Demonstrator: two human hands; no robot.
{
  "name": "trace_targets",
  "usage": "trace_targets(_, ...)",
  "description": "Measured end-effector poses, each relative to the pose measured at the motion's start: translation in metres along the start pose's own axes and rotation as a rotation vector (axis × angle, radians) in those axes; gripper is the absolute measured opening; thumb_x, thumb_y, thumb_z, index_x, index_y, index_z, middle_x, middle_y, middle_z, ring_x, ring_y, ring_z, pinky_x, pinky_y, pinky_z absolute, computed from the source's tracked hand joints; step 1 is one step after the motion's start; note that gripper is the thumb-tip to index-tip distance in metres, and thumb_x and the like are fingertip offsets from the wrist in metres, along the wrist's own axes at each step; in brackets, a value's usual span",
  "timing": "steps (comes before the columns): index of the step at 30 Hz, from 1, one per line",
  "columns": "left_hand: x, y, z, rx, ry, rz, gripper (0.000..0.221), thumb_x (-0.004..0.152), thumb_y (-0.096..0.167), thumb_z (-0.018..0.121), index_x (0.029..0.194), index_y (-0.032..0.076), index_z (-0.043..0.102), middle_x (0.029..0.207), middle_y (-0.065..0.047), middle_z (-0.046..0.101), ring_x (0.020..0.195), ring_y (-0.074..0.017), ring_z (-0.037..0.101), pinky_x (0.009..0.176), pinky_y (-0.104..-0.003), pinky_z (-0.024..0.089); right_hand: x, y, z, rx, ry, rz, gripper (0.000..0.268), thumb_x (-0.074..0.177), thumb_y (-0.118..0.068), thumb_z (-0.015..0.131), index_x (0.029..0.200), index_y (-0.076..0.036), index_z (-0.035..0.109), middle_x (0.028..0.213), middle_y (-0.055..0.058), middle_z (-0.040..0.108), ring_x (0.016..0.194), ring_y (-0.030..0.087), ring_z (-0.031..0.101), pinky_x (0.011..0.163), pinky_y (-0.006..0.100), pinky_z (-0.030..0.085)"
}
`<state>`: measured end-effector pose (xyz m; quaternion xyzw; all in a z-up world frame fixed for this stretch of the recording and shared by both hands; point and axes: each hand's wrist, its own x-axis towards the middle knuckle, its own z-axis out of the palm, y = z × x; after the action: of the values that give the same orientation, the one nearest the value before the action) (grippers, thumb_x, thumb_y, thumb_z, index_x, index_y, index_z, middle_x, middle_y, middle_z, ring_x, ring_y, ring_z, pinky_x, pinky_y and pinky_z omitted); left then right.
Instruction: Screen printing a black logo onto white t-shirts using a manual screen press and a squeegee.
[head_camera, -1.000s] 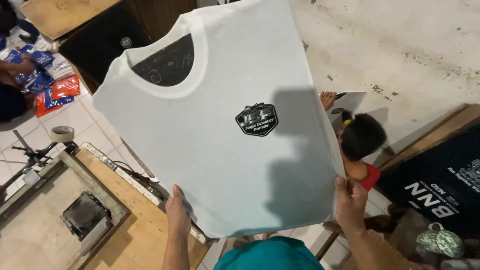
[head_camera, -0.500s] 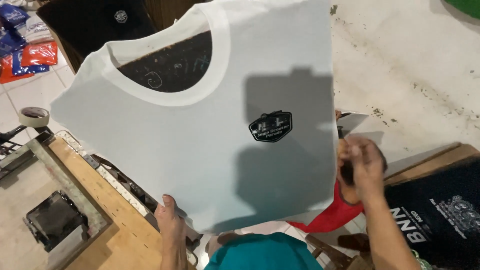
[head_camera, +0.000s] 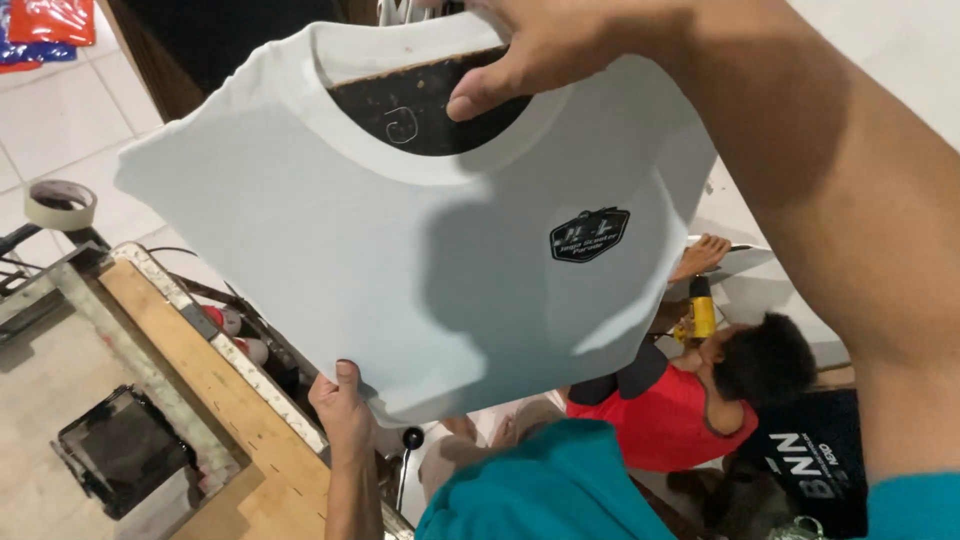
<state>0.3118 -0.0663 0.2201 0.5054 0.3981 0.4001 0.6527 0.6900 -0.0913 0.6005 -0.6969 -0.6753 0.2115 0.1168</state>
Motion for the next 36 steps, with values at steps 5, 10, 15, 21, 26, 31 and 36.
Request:
trace_targets(5, 0.015, 0.009, -0.011, 0.006, 0.049, -0.034, 0.052, 0.090, 0.058, 0.068, 0.079, 0.009, 0.056, 0.083, 0.004, 0.056, 0.082, -0.0078, 0.051, 0.071, -0.027, 0.046, 0.047, -0.002, 0.006, -0.100, -0.234, -0.005, 0.023, 0.091, -0.023, 0.077, 0.097, -0.005, 0.066, 0.084, 0.001, 0.058, 0.074, 0.017, 0.055, 0.063, 0.032, 0.041)
trace_targets(10, 0.042, -0.010, -0.032, 0.096, 0.071, -0.046, 0.056, 0.089, 0.062, 0.066, 0.081, 0.008, 0.061, 0.079, 0.003, 0.058, 0.077, -0.0078, 0.052, 0.061, -0.027, 0.043, 0.067, -0.018, 0.012, -0.192, -0.286, 0.022, 0.019, 0.093, -0.017, 0.075, 0.104, -0.003, 0.067, 0.092, 0.008, 0.064, 0.086, 0.024, 0.061, 0.076, 0.037, 0.046)
trace_targets(15, 0.069, -0.006, -0.032, 0.182, 0.115, -0.163, 0.075, 0.084, 0.057, 0.066, 0.134, 0.002, 0.055, 0.124, -0.011, 0.066, 0.117, -0.0208, 0.062, 0.099, -0.034, 0.050, 0.074, -0.007, 0.032, -0.395, -0.350, 0.093, 0.026, 0.090, -0.027, 0.074, 0.113, -0.017, 0.066, 0.097, 0.009, 0.073, 0.086, 0.031, 0.066, 0.076, 0.044, 0.045)
trace_targets(21, 0.057, 0.018, -0.036, 0.227, 0.273, -0.226, 0.063, 0.098, 0.044, 0.051, 0.149, 0.007, 0.044, 0.155, -0.017, 0.046, 0.145, -0.0261, 0.043, 0.116, -0.038, 0.037, 0.094, 0.091, 0.097, -0.265, -0.289, 0.049, 0.017, 0.093, -0.030, 0.073, 0.104, -0.019, 0.067, 0.082, 0.005, 0.069, 0.074, 0.026, 0.063, 0.069, 0.042, 0.043)
trace_targets(26, 0.058, -0.004, -0.018, 0.222, 0.407, -0.452, 0.053, 0.097, 0.033, 0.056, 0.143, 0.006, 0.054, 0.142, -0.013, 0.060, 0.131, -0.0253, 0.058, 0.109, -0.035, 0.046, 0.134, 0.193, 0.174, -0.227, -0.233, 0.123, 0.017, 0.094, -0.036, 0.067, 0.104, -0.022, 0.063, 0.084, 0.010, 0.072, 0.080, 0.035, 0.068, 0.068, 0.049, 0.051)
trace_targets(31, 0.080, 0.002, 0.040, 0.327, 0.521, -0.889, 0.055, 0.094, 0.035, 0.061, 0.141, 0.007, 0.059, 0.139, -0.013, 0.062, 0.124, -0.0262, 0.063, 0.107, -0.036, 0.049, 0.169, 0.296, 0.265, -0.249, -0.217, 0.198, 0.021, 0.096, -0.043, 0.059, 0.104, -0.024, 0.059, 0.094, 0.008, 0.073, 0.085, 0.041, 0.068, 0.062, 0.054, 0.050)
trace_targets(36, 0.104, -0.016, 0.060, 0.433, 0.505, -1.105, 0.054, 0.095, 0.034, 0.062, 0.142, 0.007, 0.060, 0.140, -0.015, 0.064, 0.128, -0.0260, 0.061, 0.108, -0.037, 0.048, 0.219, 0.356, 0.310, -0.147, -0.125, 0.253, 0.020, 0.095, -0.029, 0.068, 0.103, -0.014, 0.059, 0.089, 0.009, 0.072, 0.082, 0.039, 0.069, 0.067, 0.053, 0.052)
